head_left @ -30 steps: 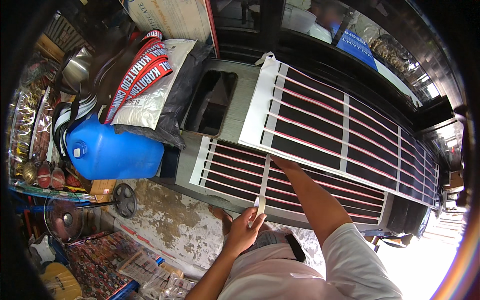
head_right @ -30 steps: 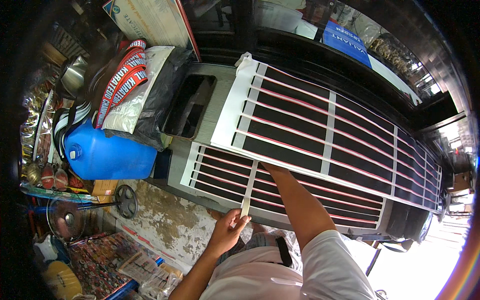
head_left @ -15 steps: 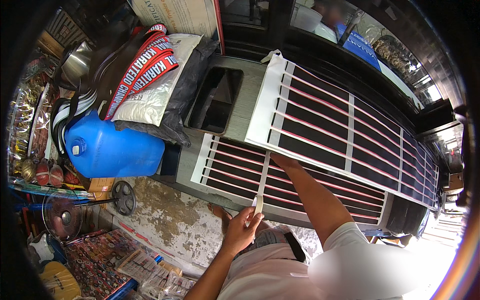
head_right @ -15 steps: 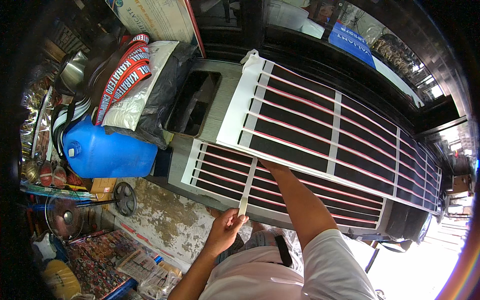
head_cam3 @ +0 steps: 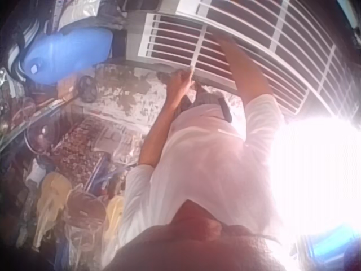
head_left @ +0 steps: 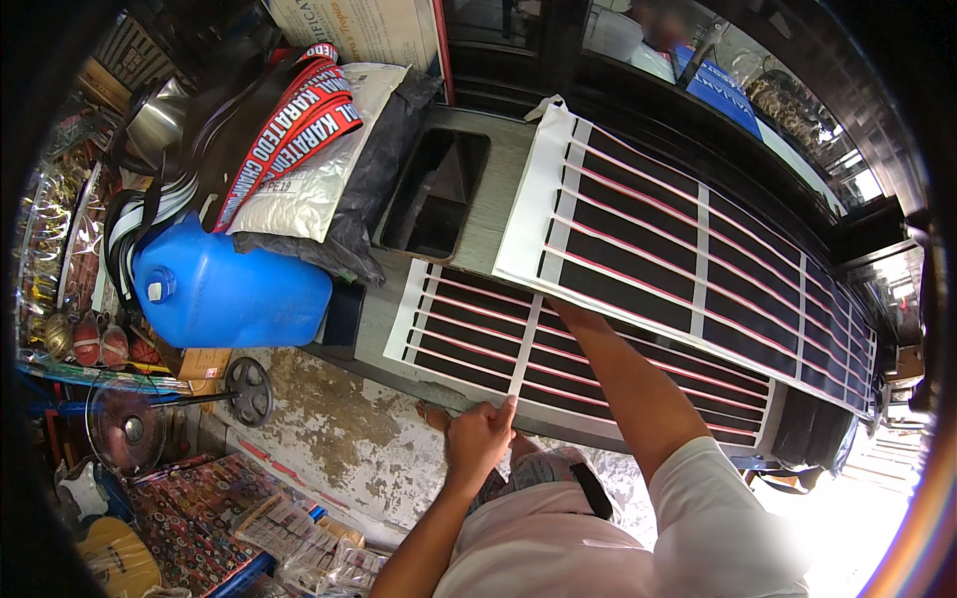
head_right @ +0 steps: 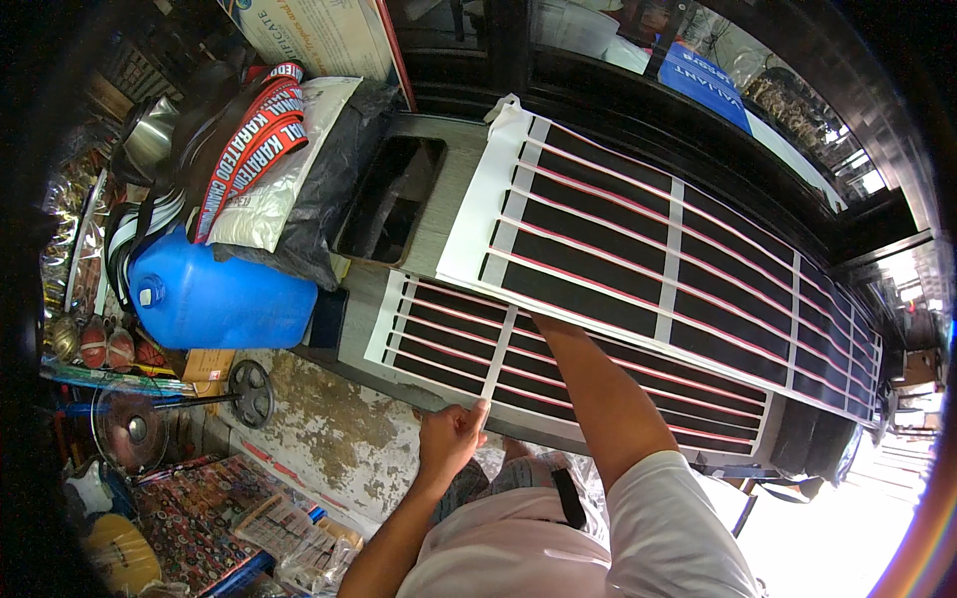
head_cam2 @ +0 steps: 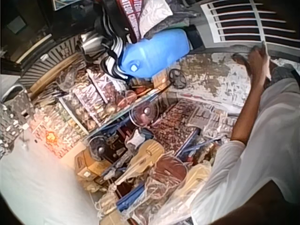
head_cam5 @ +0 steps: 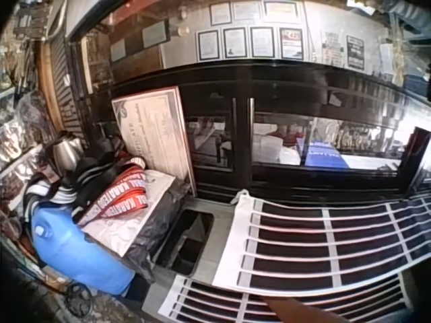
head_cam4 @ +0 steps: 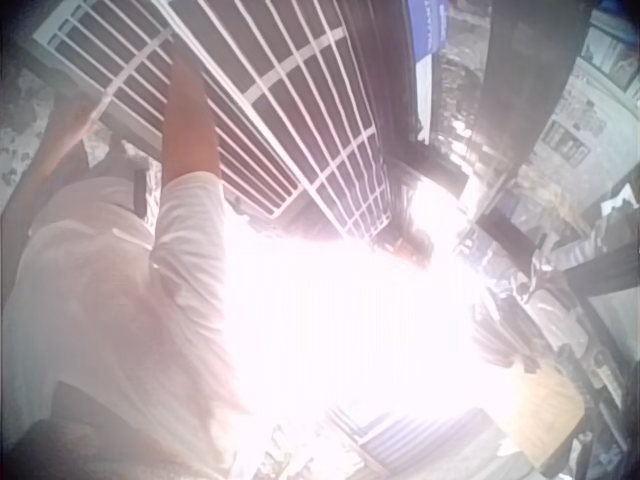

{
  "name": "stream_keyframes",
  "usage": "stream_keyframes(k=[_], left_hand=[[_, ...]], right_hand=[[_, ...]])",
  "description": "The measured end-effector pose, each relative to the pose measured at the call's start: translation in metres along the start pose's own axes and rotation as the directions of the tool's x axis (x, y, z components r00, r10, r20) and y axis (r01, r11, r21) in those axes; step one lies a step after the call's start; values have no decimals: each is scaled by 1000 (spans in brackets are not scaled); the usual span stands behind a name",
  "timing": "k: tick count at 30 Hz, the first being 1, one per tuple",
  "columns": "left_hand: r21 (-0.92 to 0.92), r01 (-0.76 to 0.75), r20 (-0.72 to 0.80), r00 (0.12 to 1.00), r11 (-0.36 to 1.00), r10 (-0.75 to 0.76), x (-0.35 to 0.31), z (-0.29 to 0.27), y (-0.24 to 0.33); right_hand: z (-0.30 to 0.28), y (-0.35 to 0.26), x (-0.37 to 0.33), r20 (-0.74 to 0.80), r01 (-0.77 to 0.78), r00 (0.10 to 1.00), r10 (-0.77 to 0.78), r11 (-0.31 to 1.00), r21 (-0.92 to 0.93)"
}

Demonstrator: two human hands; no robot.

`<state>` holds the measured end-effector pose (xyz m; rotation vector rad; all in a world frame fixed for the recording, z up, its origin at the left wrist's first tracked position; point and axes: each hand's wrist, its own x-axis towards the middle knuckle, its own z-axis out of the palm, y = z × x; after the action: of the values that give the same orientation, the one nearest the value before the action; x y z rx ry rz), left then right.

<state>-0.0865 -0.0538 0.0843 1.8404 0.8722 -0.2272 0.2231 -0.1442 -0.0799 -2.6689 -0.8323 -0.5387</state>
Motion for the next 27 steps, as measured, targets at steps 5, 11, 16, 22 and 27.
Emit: stream_keyframes(k=[5,11,16,22,27], left_hand=[[244,30,-115,993,969,-2,7,14,-15],[193,56,-244,970,979,-8,4,38,-46],[248,76,-320,948,966,7,5,50,-52],[180,225,-291,942,958,-167,12,45,-50],[162,294,-209,943,942,-258,16,42,-42]], right_hand=[[-2,-1,1,23,-36,999,35,999,25],[-4,5,0,33,-59,998,58,998,29],[-6,7,-1,37,-66,997,65,997,36],[-8,8,1,36,-68,997,66,997,41],[-11,8,3,38,-64,997,62,997,45]])
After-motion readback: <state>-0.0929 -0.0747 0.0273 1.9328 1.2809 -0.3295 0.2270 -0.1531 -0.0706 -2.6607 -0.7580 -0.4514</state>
